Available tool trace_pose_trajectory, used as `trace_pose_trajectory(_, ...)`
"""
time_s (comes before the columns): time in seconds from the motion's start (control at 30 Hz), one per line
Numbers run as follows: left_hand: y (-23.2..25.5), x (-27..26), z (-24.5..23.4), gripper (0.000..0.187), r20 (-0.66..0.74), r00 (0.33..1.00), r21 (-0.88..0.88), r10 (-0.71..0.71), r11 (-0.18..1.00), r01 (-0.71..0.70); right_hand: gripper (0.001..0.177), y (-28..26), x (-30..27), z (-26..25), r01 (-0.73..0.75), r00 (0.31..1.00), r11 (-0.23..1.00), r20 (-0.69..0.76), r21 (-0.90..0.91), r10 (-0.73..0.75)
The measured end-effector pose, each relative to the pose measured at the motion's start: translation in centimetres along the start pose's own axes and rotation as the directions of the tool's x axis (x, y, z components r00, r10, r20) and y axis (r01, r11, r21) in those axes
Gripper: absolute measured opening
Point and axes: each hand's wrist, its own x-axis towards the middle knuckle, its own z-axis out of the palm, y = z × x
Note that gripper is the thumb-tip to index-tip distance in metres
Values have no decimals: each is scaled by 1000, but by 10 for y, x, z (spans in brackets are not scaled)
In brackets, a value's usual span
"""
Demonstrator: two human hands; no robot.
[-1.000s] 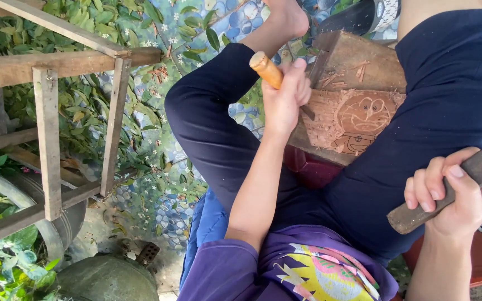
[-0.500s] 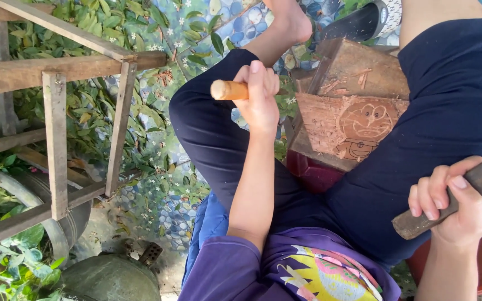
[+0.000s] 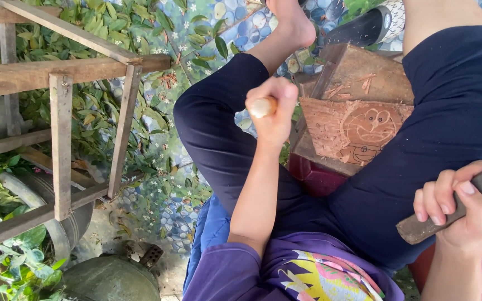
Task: Carving a design into a wooden block using a hammer and chisel while sitting on the floor.
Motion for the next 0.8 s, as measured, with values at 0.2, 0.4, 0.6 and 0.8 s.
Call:
trace_pose_trajectory(0.2, 30, 8, 13, 38, 189, 982, -606, -7, 786, 122, 6, 0, -1, -4, 5, 1000, 1000, 2, -21, -5)
trace_pose_trajectory(0.4, 7, -7, -6, 71, 147, 986, -712, -85, 682, 165, 9, 2, -2, -8, -7, 1000, 1000, 9, 5, 7)
trace_pose_trajectory(0.6, 17, 10, 5, 50, 189, 982, -844, -6, 509, 166, 8, 2, -1, -7, 2, 1000, 1000, 14, 17, -2)
trace_pose_trajectory(0.8, -13, 5, 3, 30, 76, 993, -406, -94, 907, 117, 12, 3, -1, -11, -4, 1000, 1000, 20, 22, 4)
